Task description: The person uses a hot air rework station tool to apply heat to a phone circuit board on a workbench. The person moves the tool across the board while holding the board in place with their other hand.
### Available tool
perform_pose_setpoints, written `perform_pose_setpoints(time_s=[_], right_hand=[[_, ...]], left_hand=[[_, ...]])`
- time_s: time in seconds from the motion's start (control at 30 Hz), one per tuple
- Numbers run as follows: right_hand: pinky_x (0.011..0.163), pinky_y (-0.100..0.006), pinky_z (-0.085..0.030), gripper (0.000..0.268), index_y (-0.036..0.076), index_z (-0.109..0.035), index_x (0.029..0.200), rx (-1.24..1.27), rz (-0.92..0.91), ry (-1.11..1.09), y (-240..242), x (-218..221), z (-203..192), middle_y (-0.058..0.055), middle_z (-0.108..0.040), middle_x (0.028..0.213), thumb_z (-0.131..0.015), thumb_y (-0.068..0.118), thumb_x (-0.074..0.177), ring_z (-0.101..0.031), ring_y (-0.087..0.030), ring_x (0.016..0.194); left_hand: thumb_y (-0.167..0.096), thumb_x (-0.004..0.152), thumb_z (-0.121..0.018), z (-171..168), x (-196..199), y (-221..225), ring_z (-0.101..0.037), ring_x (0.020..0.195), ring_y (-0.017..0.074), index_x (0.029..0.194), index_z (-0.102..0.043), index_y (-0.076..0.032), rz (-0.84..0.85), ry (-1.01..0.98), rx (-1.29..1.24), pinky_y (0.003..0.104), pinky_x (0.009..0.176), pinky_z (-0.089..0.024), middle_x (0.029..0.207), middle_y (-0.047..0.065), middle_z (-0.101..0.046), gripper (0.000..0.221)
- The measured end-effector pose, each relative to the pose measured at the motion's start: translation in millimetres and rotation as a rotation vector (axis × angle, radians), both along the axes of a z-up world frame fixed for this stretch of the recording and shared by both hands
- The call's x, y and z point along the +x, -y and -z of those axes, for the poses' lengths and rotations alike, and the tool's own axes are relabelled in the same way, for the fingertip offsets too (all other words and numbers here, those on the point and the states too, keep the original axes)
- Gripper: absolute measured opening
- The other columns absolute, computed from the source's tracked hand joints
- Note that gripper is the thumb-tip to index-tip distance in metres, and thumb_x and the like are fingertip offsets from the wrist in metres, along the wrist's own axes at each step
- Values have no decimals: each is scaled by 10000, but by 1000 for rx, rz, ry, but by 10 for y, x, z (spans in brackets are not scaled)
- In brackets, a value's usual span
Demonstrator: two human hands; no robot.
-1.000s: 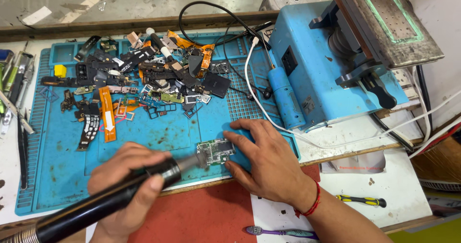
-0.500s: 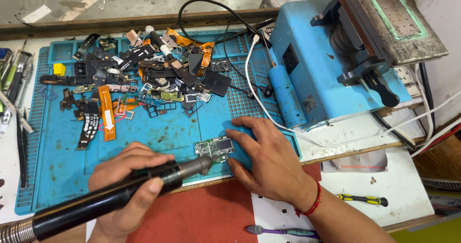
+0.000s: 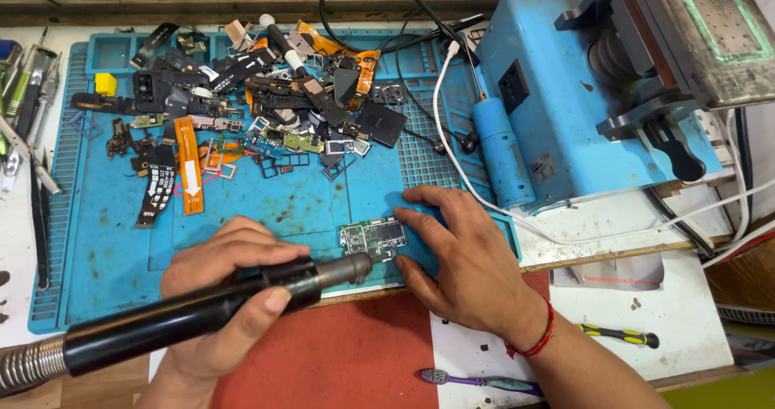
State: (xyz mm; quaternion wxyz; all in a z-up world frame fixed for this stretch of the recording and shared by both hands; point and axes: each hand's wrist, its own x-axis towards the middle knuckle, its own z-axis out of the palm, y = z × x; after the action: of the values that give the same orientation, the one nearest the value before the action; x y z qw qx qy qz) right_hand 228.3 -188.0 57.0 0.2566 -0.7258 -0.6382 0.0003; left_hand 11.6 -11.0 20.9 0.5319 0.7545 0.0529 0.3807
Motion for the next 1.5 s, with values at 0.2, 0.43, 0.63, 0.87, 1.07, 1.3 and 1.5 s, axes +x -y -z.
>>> perform_pose_setpoints(time_s=[0.2,0.43,0.63,0.87,1.07,1.3,1.5], right_hand=[[1007,-465,-462,488,34,-649,1228,-4,-11,-6,-8,16,-5,-159,-582,1291,-776,214,793,-573,-373,1148],[1007,-468,-463,489,31,-645,1231,2,-15,21,-7,-11,-21,-162,-584,1292,-776,214,797,-572,-376,1159],[1005,-469,-471,480,16,-646,1235,14,-9,63,-22,-29,-1,-174,-588,1279,-765,197,807,-579,-379,1157],[988,-470,-478,470,4,-656,1233,18,-20,84,-7,-23,-8,-184,-589,1282,-765,180,811,-581,-387,1133],[990,-466,-485,468,-1,-656,1239,36,-40,80,-9,-47,-9,-178,-590,1279,-770,179,823,-589,-380,1136],[968,-463,-485,449,-2,-664,1212,46,-34,69,-10,-19,58,-159,-600,1286,-767,180,814,-587,-368,1104],[963,-469,-478,457,-8,-674,1205,36,-22,86,-30,-41,58,-155,-613,1258,-767,177,798,-585,-368,1097]], left_hand=[[-290,891,-744,-56,31,36,-720,909,205,1078,-710,9,-97,-4,76,304,849,-573,1013,136,-777,354],[-247,943,-739,-43,48,55,-713,911,209,1096,-713,5,-177,-10,42,311,875,-556,999,115,-769,295],[-239,908,-758,-74,64,81,-705,948,222,1061,-709,-4,-219,-9,136,313,867,-562,1031,117,-768,285],[-240,911,-762,-55,66,68,-702,894,218,1061,-736,-6,-180,-29,83,300,792,-559,973,105,-756,280],[-247,932,-752,-74,34,26,-705,870,185,1047,-734,3,-65,16,84,288,856,-549,952,98,-767,276],[-258,926,-736,-50,40,78,-689,838,174,1045,-741,8,-157,-50,-39,279,791,-560,985,113,-773,292],[-244,923,-727,-37,40,45,-671,879,172,1044,-740,10,-19,8,-9,279,823,-556,943,109,-773,282]])
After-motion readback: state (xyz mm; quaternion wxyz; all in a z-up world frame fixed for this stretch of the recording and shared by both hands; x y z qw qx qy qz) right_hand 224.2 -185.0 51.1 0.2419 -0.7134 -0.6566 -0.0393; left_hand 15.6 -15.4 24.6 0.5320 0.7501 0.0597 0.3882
